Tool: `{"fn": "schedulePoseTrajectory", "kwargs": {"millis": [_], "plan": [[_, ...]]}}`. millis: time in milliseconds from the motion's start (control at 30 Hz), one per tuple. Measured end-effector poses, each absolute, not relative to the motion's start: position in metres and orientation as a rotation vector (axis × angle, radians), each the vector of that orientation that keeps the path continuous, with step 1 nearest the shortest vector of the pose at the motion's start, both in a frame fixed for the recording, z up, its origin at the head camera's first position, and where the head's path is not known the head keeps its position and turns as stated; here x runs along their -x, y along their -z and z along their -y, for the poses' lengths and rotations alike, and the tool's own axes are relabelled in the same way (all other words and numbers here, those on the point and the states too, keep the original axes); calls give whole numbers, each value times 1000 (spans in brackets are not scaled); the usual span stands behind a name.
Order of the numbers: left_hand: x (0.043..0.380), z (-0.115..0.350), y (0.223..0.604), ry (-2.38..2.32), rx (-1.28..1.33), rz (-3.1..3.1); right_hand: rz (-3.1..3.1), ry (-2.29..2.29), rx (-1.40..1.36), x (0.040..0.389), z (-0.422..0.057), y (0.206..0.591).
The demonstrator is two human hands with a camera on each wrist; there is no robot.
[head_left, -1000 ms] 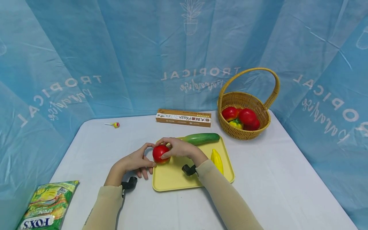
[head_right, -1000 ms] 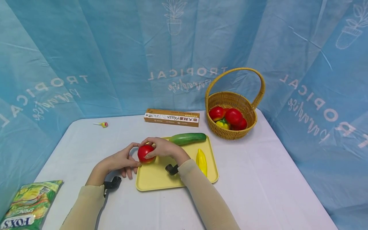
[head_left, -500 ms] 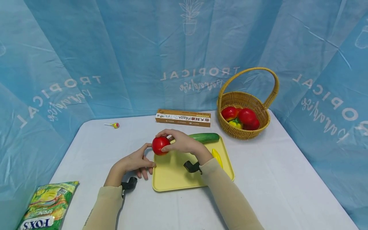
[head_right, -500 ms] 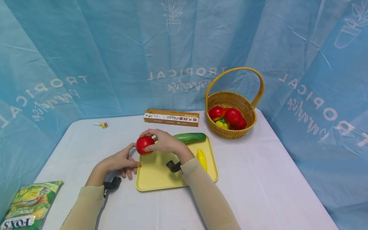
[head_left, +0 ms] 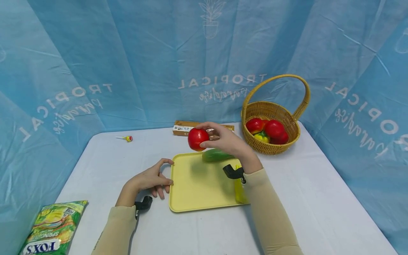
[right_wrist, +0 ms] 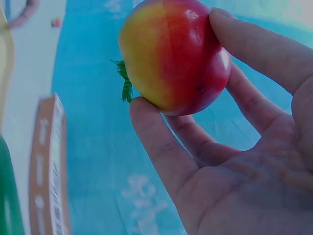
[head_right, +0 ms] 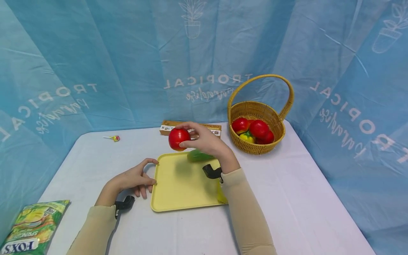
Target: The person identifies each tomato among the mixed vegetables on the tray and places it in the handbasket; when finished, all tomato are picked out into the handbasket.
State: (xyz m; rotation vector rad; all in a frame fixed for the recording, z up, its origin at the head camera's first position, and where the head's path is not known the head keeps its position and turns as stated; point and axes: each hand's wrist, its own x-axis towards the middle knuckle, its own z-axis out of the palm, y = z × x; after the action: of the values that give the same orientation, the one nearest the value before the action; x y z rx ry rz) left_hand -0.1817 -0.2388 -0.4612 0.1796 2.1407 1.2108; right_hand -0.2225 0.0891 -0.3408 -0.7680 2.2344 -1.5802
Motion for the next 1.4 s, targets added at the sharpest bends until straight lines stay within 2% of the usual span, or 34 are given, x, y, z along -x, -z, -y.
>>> {"fn": "schedulePoseTrajectory", "kwargs": {"millis": [400, 800, 1400], "plan": [[180, 238, 461, -1225, -206, -2126, -2383, 1636, 447, 234, -182, 348], [182, 239, 464, -1228, -179, -2132, -2448, 1729, 149, 243, -245, 368], [182, 239, 464, -1218, -174, -2152, -2647, 1587, -14, 243, -274, 378]]}}
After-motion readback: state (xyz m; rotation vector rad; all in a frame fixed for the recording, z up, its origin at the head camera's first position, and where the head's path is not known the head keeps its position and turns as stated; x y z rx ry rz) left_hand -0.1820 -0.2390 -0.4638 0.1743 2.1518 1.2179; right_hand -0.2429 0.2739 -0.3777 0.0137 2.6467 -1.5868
